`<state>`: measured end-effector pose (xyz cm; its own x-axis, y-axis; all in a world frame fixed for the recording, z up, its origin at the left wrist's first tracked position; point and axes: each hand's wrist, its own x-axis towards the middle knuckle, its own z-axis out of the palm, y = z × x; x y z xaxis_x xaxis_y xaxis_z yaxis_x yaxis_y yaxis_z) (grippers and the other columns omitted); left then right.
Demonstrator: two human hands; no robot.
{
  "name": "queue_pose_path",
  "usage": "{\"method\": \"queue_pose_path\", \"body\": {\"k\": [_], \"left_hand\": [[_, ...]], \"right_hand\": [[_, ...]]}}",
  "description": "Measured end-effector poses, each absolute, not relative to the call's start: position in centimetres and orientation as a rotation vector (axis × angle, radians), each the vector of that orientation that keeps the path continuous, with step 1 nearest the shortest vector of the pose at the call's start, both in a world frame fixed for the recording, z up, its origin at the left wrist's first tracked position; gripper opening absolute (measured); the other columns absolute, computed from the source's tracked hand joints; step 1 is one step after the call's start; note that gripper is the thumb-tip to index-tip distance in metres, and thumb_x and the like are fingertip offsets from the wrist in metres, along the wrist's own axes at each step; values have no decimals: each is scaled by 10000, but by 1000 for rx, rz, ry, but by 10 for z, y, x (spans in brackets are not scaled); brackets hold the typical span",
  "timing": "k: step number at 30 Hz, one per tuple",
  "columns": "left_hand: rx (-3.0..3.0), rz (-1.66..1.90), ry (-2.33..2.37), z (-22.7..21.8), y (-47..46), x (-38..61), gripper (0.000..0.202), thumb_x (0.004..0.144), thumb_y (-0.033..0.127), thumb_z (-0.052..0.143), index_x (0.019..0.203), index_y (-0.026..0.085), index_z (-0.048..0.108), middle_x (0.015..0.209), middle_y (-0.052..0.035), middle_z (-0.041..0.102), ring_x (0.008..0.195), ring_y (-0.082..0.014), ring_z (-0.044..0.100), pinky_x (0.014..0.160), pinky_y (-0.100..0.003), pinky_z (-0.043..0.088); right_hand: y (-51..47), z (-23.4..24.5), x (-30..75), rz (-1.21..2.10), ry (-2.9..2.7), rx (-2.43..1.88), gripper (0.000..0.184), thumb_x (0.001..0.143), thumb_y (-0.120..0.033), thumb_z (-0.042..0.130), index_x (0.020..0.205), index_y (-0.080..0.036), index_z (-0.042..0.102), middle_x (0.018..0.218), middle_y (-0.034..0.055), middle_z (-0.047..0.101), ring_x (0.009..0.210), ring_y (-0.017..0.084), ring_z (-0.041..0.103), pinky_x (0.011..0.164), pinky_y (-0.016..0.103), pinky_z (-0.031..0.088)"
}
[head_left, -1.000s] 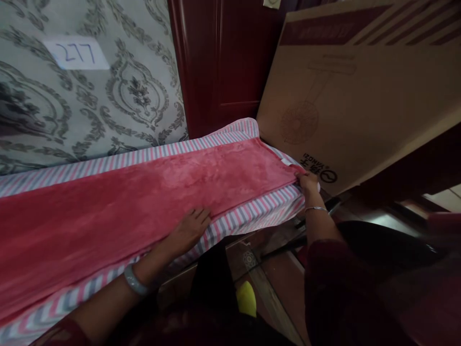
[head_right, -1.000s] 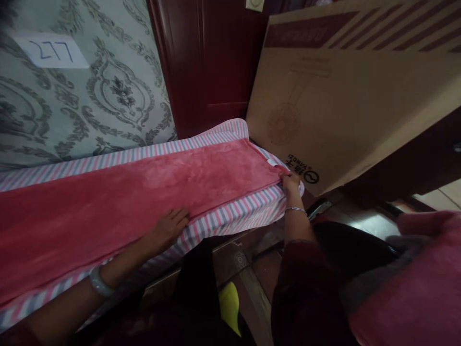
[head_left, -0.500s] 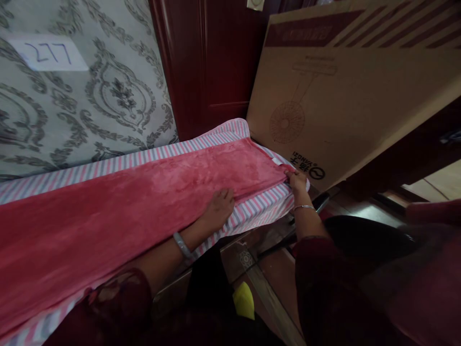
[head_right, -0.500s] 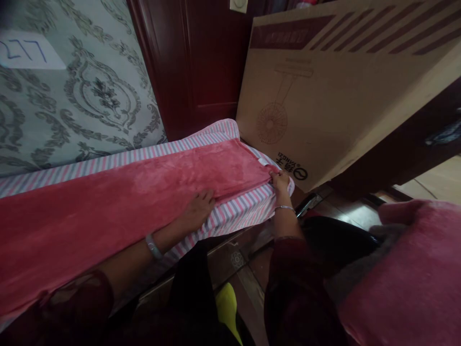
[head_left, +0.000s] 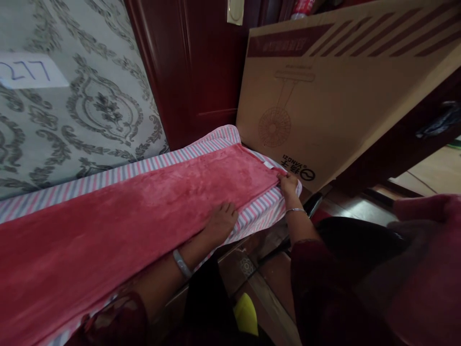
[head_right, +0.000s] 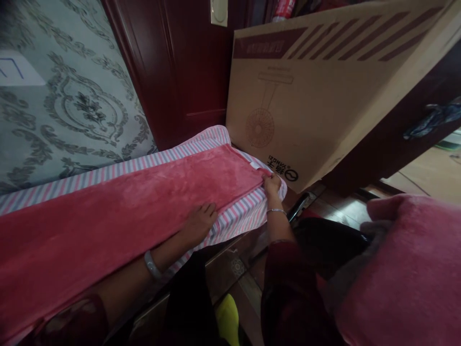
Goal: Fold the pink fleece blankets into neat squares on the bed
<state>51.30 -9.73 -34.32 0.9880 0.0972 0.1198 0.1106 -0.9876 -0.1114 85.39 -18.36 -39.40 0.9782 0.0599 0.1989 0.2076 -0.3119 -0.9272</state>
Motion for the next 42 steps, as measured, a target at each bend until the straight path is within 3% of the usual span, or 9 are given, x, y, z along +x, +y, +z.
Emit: {"method": "queue_pose_path", "body": {"k": [4,9,14,16,21,26,35,39,42], "left_hand": [[-3133,-257,-147,-345,-90,513,256,901,118,562,1126,150,679,1291,-179,640,1173,-298,591,964,-456,490],[-3308,-567,-164,-339,-54,512,336,1001,201,404,1135,200,713,1155,-103,726,1077,-228,662,967,-402,526],[-3123,-408,-448,-353,-42,500,520,985,381,496,1466,187,532,1554,-190,476,1435,-432,406,1121,-699,321],[-3102,-297,-477,-363,-47,495,576,988,425,496,1525,218,465,1619,-196,376,1473,-466,333,1117,-735,285],[-3099,-258,-496,-368,-55,490,566,1016,455,438,1559,294,411,1647,-174,334,1503,-437,299,1136,-709,278],[-3121,-234,-506,-361,-56,489,576,1009,455,461,1562,304,407,1656,-175,310,1507,-445,285,1134,-720,277],[-3310,148,-572,-344,-47,490,650,969,556,496,1575,360,365,1711,-101,160,1559,-433,108,1190,-712,141],[-3448,73,-466,-317,-14,487,509,1032,445,344,1490,311,520,1619,-60,420,1510,-304,337,1229,-540,256],[-3323,-190,-590,-312,9,488,540,1027,425,367,1539,272,449,1606,-88,437,1506,-311,341,1240,-573,218]], "right_hand": [[-182,-392,849,-227,-200,-1953,322,692,-303,617,929,-124,741,833,58,714,768,204,620,747,284,480],[-178,-391,838,-315,-213,-2004,406,737,-322,553,1049,-116,712,982,139,730,900,267,641,846,341,488],[-177,-390,830,-343,-243,-2010,477,783,-298,486,1183,-103,657,1061,167,712,985,295,635,932,392,473],[-177,-388,826,-371,-285,-2019,514,794,-272,471,1253,-98,624,1145,180,688,1069,302,617,983,406,455],[-171,-375,810,-606,-324,-2203,585,837,-213,435,1402,-129,560,1442,212,504,1339,350,453,1092,505,372],[-157,-370,788,-530,-800,-2450,635,960,-423,429,1540,-165,410,1615,187,335,1496,366,237,1172,598,230],[-163,-382,781,-189,-853,-2781,647,1024,-511,311,1563,-159,373,1655,157,283,1514,331,242,1199,577,201],[-159,-367,781,-89,-837,-2827,622,1030,-508,296,1544,-179,412,1641,156,316,1500,336,278,1175,590,249],[-140,-351,781,-126,-858,-2813,580,1043,-477,280,1517,-197,463,1613,157,371,1505,349,273,1165,583,268]]}}
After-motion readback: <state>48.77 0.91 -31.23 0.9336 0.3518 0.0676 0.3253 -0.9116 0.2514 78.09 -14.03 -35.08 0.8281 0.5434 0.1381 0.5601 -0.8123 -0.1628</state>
